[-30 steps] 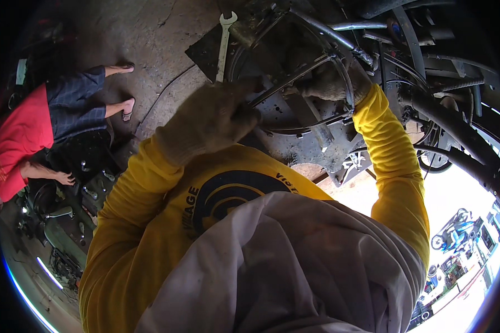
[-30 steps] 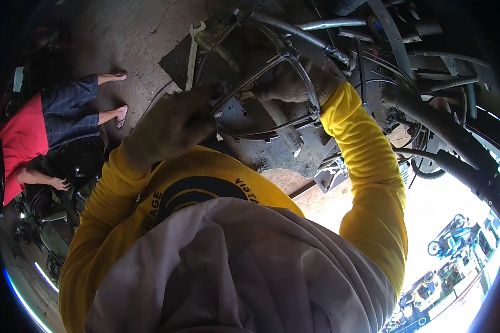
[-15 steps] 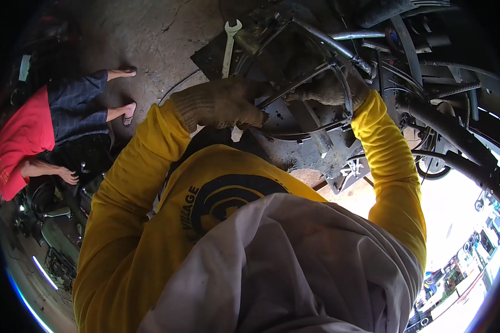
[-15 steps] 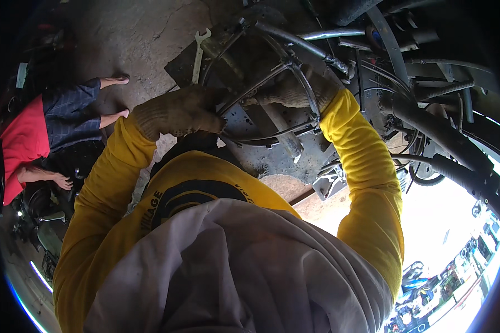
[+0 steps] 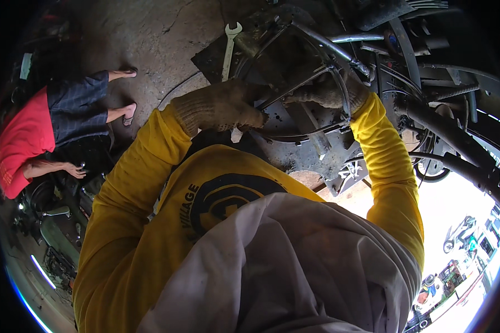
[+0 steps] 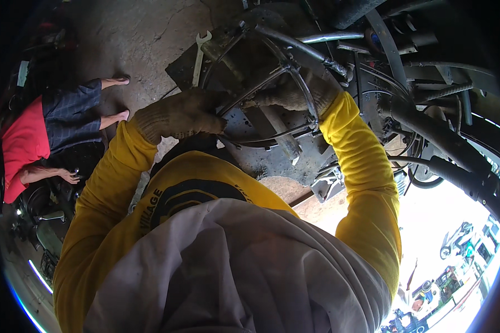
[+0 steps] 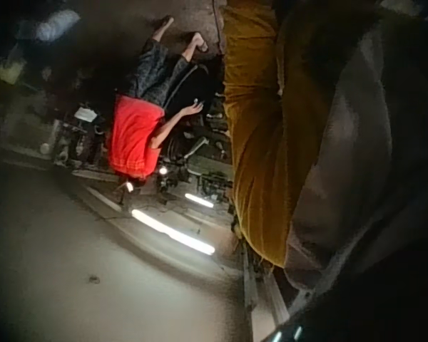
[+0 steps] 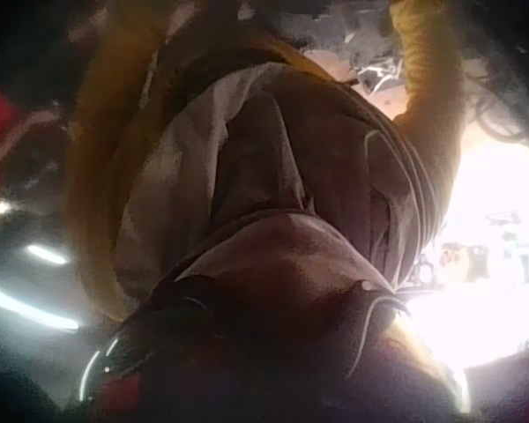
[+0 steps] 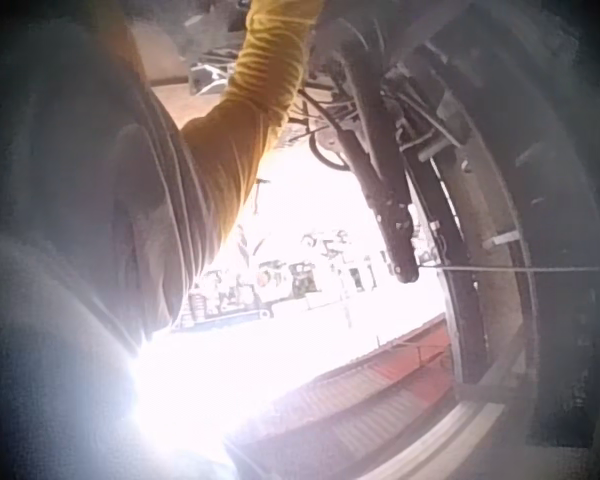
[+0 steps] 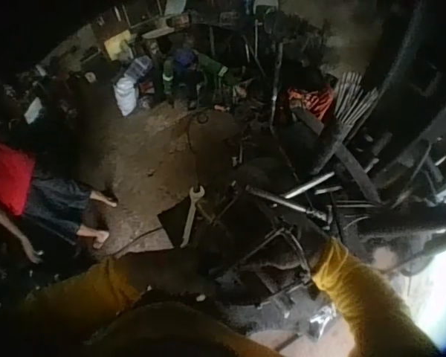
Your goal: The person welds metal rods onto a circular metal frame using a welding torch and a hammer to join and align the components.
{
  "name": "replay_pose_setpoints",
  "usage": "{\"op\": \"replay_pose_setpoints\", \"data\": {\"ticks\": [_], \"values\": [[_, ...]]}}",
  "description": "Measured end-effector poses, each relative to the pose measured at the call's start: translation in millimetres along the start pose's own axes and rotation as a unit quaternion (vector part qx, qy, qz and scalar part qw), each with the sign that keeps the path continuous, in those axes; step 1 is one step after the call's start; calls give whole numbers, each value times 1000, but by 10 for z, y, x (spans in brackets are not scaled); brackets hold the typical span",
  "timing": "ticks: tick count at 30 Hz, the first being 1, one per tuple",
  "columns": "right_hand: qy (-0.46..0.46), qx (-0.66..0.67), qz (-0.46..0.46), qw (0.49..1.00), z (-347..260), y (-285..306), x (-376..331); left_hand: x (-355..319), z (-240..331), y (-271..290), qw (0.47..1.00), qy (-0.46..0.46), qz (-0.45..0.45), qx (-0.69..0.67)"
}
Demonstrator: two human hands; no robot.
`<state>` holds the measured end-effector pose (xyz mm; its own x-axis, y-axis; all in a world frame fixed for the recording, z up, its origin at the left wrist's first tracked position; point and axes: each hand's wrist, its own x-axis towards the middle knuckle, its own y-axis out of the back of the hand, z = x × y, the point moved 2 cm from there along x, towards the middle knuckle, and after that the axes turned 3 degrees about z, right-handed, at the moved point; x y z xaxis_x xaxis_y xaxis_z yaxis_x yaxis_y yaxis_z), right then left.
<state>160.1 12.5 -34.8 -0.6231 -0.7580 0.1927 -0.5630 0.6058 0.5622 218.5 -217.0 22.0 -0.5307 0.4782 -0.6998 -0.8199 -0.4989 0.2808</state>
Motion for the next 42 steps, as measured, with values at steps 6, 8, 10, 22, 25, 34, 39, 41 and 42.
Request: {"op": "replay_pose_setpoints", "data": {"ticks": [6,8,10,22,25,34,39,41,42], "values": [[-5,-16,-23,1000,-51,19,16,30,-51,-22,1000,-6,1,-24],[-49,-25,-47,997,17,-29,6,11,1,-15,999,27,-11,-21],[-94,-35,-69,993,157,-100,-24,16,-1,-16,1000,17,-5,-13],[35,-53,-30,998,-109,36,50,-30,-40,-35,998,-2,18,-62],[56,-84,-13,995,40,-47,10,-21,-58,-43,998,-9,16,-66],[62,-1,-17,998,48,-53,8,-48,-15,-47,998,-11,47,-32],[9,7,31,999,-14,-59,-14,-26,21,-17,999,-19,31,-19],[3,6,22,1000,-61,-24,9,-74,140,20,999,17,15,23],[-2,5,14,1000,-77,-15,20,-42,83,16,999,18,16,23]]}}
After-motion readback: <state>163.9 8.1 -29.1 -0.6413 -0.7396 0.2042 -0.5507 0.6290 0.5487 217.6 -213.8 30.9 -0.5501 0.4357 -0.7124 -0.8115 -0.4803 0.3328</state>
